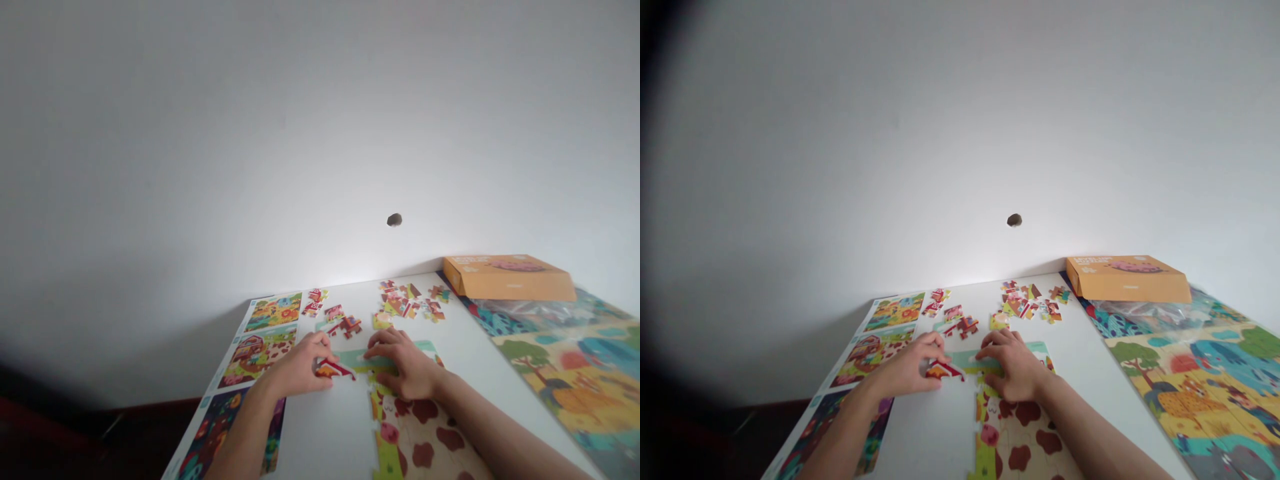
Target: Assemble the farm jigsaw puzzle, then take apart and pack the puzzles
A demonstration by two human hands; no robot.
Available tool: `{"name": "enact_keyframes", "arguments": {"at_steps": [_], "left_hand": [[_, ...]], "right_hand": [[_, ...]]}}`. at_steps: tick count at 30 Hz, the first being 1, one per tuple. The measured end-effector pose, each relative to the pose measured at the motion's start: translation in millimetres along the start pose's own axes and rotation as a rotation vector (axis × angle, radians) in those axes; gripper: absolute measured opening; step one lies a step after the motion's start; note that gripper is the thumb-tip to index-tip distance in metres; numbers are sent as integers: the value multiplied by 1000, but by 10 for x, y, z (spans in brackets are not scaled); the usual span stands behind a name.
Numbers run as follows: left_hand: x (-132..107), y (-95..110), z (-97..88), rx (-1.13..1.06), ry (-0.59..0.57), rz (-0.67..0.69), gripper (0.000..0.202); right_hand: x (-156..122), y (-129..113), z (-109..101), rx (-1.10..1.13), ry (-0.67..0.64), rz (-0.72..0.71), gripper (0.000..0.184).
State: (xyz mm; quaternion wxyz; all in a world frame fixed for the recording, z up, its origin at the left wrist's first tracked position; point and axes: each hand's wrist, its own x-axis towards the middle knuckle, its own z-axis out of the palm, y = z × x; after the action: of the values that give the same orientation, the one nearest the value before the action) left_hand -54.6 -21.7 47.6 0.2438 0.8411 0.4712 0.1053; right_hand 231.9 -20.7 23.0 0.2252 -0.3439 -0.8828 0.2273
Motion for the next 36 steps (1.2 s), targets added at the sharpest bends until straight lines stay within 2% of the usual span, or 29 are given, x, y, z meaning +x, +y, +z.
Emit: {"name": "enact_keyframes", "arguments": {"at_steps": [21, 23, 27, 29, 32, 36], "left_hand": [[41, 46, 43, 32, 41, 16, 30], [59, 30, 67, 51, 90, 26, 33], [140, -114, 142, 150, 358, -27, 33], [181, -220, 176, 212, 440, -74, 36], [213, -338, 202, 261, 438, -125, 35], [225, -358, 183, 230, 430, -143, 25]], "right_hand": [[-2, -19, -11, 2, 1, -1, 42], [-3, -23, -15, 5, 3, 2, 42], [-1, -23, -19, 6, -7, 3, 42], [2, -18, -17, 2, -9, 0, 42], [6, -14, -12, 1, -3, -7, 41], [7, -16, -11, 2, 2, -9, 41]]}}
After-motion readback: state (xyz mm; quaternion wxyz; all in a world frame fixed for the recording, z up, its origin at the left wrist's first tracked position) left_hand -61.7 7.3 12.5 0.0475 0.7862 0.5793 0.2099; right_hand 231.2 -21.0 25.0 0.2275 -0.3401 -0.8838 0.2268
